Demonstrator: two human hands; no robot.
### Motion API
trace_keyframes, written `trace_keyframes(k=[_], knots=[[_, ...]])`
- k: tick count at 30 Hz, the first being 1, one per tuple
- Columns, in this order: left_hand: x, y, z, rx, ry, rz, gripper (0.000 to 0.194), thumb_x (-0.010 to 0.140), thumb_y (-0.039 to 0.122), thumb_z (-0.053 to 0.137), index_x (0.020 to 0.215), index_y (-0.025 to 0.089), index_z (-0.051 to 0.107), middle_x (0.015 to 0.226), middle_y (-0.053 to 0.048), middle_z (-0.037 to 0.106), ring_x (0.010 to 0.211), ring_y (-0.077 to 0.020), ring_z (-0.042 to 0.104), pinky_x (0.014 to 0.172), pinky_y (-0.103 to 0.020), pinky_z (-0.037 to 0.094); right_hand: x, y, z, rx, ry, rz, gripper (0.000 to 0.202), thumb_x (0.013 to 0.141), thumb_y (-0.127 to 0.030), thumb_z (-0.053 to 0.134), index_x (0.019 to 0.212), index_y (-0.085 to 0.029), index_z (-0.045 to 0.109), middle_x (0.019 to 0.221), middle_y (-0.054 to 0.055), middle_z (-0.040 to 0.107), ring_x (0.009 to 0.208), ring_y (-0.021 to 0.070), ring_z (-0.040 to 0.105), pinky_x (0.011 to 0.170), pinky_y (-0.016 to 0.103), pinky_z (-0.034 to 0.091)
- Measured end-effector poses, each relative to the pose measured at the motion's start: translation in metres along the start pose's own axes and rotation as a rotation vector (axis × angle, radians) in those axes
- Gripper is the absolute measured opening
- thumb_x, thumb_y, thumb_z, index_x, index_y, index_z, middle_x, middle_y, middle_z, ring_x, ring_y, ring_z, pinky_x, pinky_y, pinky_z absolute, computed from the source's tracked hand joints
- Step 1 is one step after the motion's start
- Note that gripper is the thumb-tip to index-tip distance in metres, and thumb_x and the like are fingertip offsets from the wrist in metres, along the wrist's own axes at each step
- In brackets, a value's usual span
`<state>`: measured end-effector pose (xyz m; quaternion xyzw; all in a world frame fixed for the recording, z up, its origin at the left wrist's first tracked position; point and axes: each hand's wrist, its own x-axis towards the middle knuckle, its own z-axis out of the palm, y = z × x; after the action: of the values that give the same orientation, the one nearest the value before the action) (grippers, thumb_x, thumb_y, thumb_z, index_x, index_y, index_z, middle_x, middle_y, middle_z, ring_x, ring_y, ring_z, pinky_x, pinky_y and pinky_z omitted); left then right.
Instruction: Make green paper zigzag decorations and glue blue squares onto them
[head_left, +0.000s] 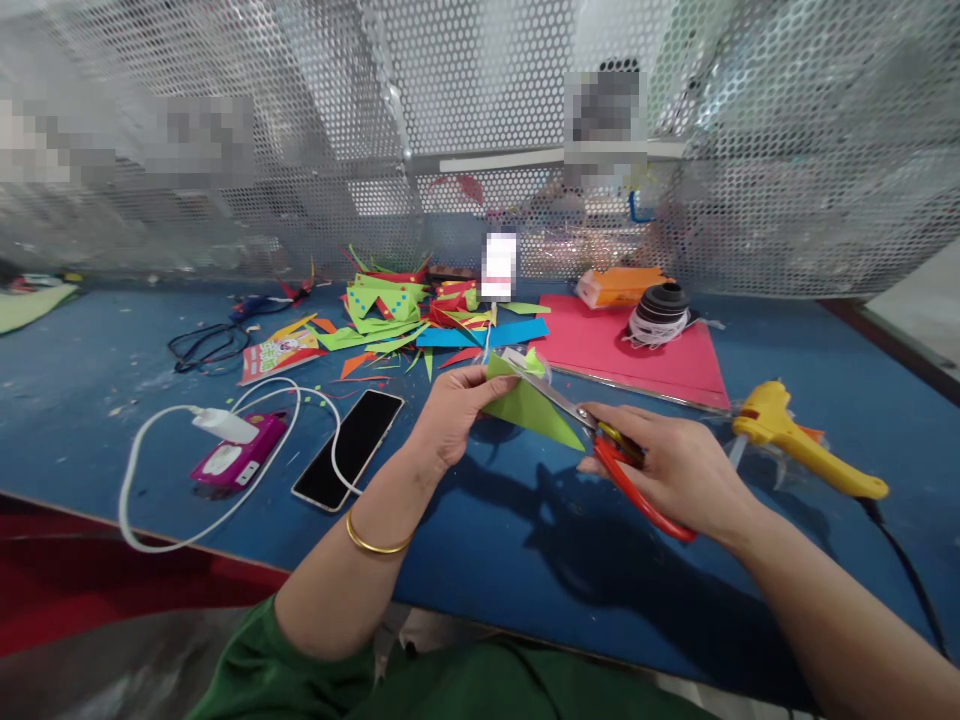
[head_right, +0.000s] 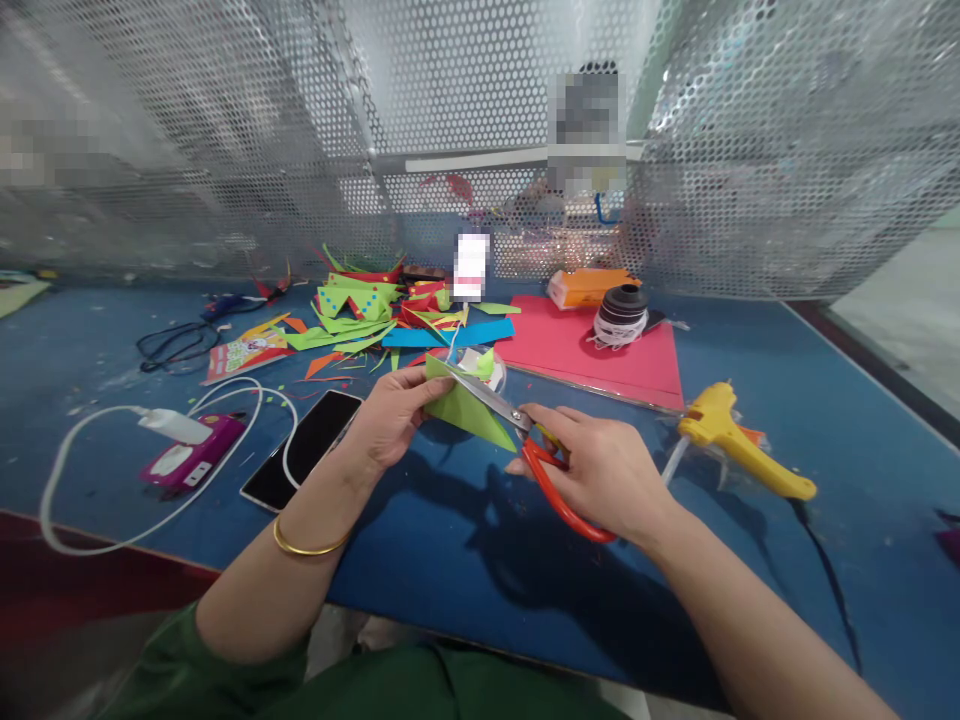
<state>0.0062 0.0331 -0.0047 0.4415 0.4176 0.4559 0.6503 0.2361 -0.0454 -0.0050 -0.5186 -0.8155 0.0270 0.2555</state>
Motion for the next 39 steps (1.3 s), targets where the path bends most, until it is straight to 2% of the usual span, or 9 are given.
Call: trace_keyframes(k=[14,19,23,26,29,31,34,37,39], knots=[[0.000,-0.001,0.000,-0.034,-0.006,-0.023,0.022,0.060,0.030,0.088,0.076,0.018,0.081,0.076,-0.006,0.076,0.069,-0.0153,0.066,0.067,-0.027,0.051,-0.002,0.000,0.006,0.011,0.031,0.014,0.038,0.095,-0.051,0.053,0.111,-0.022,0.072,0.083,0.003,0.077,0.061,0.0173,0.069,0.053,0.026,0.049],[0.001,0.000,0.000,-0.043,0.012,-0.029,0.019,0.061,0.029,0.087,0.075,0.017,0.080,0.077,-0.006,0.076,0.069,-0.0157,0.067,0.068,-0.028,0.052,-0.003,0.006,0.009,0.158,0.062,0.196,0.045,0.087,-0.058,0.060,0.113,-0.023,0.073,0.081,0.003,0.075,0.068,0.0196,0.069,0.061,0.027,0.051],[0.002,0.001,-0.001,-0.057,0.032,-0.039,0.019,0.061,0.028,0.087,0.074,0.016,0.079,0.077,-0.006,0.076,0.069,-0.0159,0.067,0.068,-0.029,0.053,-0.002,0.017,0.011,0.381,0.076,0.392,0.051,0.082,-0.063,0.062,0.108,-0.020,0.073,0.064,-0.001,0.062,0.055,0.0148,0.055,0.054,0.026,0.045],[0.001,0.004,-0.001,-0.078,0.037,-0.031,0.019,0.061,0.027,0.086,0.075,0.016,0.079,0.078,-0.006,0.076,0.071,-0.0169,0.068,0.069,-0.030,0.054,0.001,0.025,0.013,0.420,0.106,0.520,0.055,0.079,-0.064,0.065,0.108,-0.019,0.071,0.059,-0.003,0.055,0.052,0.0125,0.046,0.050,0.025,0.039],[0.001,0.006,-0.004,-0.103,0.041,-0.009,0.020,0.062,0.027,0.086,0.077,0.015,0.079,0.079,-0.007,0.076,0.072,-0.0177,0.067,0.069,-0.031,0.054,0.005,0.029,0.011,0.479,0.186,0.592,0.067,0.068,-0.067,0.074,0.112,-0.017,0.070,0.062,-0.003,0.056,0.051,0.0122,0.046,0.049,0.026,0.039],[0.002,0.007,-0.005,-0.105,0.061,0.000,0.021,0.061,0.026,0.086,0.077,0.015,0.078,0.079,-0.007,0.075,0.071,-0.0177,0.066,0.066,-0.031,0.052,0.008,0.030,0.009,0.547,0.235,0.629,0.072,0.067,-0.071,0.072,0.113,-0.016,0.068,0.064,-0.002,0.060,0.048,0.0123,0.046,0.048,0.027,0.040],[0.004,0.006,-0.008,-0.091,0.084,0.005,0.025,0.061,0.028,0.087,0.080,0.014,0.078,0.079,-0.008,0.074,0.069,-0.0174,0.064,0.059,-0.029,0.049,0.012,0.034,0.006,0.307,0.222,0.707,0.064,0.079,-0.068,0.061,0.117,-0.017,0.066,0.076,0.005,0.070,0.055,0.0182,0.059,0.053,0.030,0.044],[0.004,0.006,-0.009,-0.097,0.098,0.001,0.030,0.062,0.031,0.087,0.084,0.012,0.078,0.080,-0.009,0.074,0.069,-0.0180,0.064,0.053,-0.026,0.046,0.014,0.040,0.007,-0.202,-0.014,0.799,0.049,0.090,-0.054,0.051,0.120,-0.018,0.066,0.093,0.013,0.075,0.083,0.0290,0.071,0.064,0.034,0.047],[0.003,0.006,-0.009,-0.104,0.103,-0.002,0.030,0.062,0.032,0.086,0.084,0.012,0.077,0.080,-0.009,0.073,0.069,-0.0179,0.064,0.050,-0.025,0.045,0.015,0.043,0.010,-0.350,-0.135,0.822,0.045,0.091,-0.046,0.048,0.117,-0.016,0.068,0.098,0.019,0.075,0.093,0.0346,0.071,0.068,0.037,0.048]])
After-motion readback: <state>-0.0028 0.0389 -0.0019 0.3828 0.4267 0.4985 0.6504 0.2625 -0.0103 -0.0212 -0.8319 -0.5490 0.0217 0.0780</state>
